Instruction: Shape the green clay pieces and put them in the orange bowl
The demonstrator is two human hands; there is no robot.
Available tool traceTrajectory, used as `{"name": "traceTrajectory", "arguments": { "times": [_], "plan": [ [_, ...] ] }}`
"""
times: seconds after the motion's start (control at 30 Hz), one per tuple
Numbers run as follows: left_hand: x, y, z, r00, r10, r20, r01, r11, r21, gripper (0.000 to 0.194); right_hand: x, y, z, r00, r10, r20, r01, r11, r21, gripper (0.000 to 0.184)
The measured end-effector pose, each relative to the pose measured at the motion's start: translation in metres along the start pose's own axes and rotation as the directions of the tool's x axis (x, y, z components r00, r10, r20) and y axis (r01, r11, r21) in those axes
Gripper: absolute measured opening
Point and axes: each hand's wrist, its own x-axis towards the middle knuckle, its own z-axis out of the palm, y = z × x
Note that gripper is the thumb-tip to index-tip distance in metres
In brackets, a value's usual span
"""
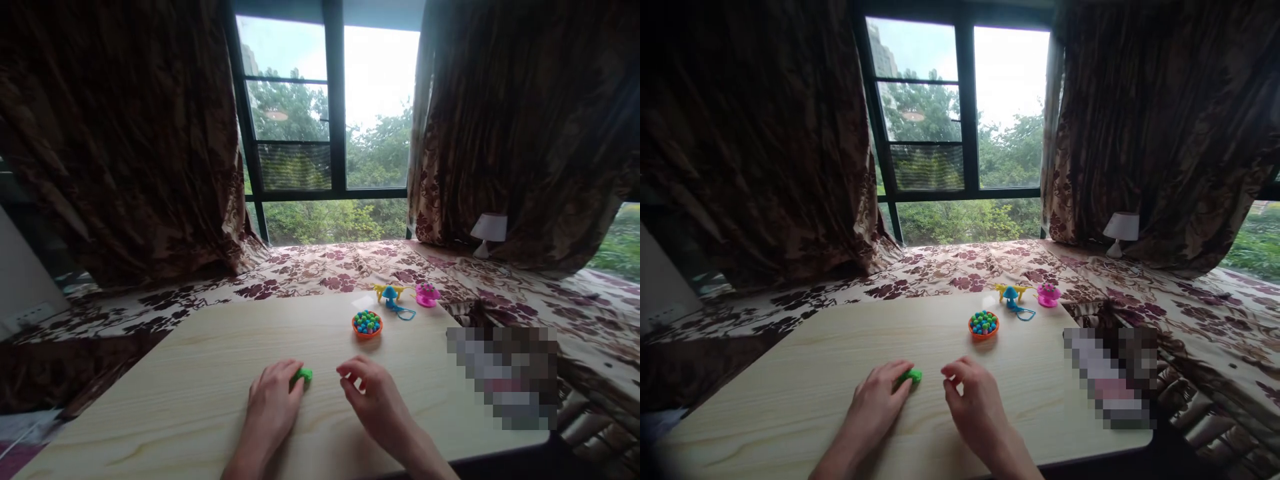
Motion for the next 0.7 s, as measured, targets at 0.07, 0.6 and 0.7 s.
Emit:
{"name": "traceTrajectory", "arguments": {
  "times": [0.07, 0.6, 0.7],
  "plan": [
    [-0.004, 0.009, -0.003, 1.0, 0.0, 0.001, 0.0, 1.0, -0.019, 0.022, -0.003, -0.003, 0.013, 1.0, -0.008, 0.003, 0.008, 1.0, 0.025, 0.028],
    [-0.033, 0.042, -0.009, 0.927, -0.079, 0.367, 0.364, 0.425, -0.829, 0.02, -0.011, -0.02, 0.015, 0.997, -0.079, 0.018, 0.072, 0.963, 0.26, 0.02],
    [-0.038, 0.043, -0.008, 0.906, -0.141, 0.399, 0.423, 0.285, -0.86, 0.022, -0.011, -0.024, 0.015, 0.996, 0.051, 0.066, -0.078, 0.858, 0.508, 0.012]
  ]
}}
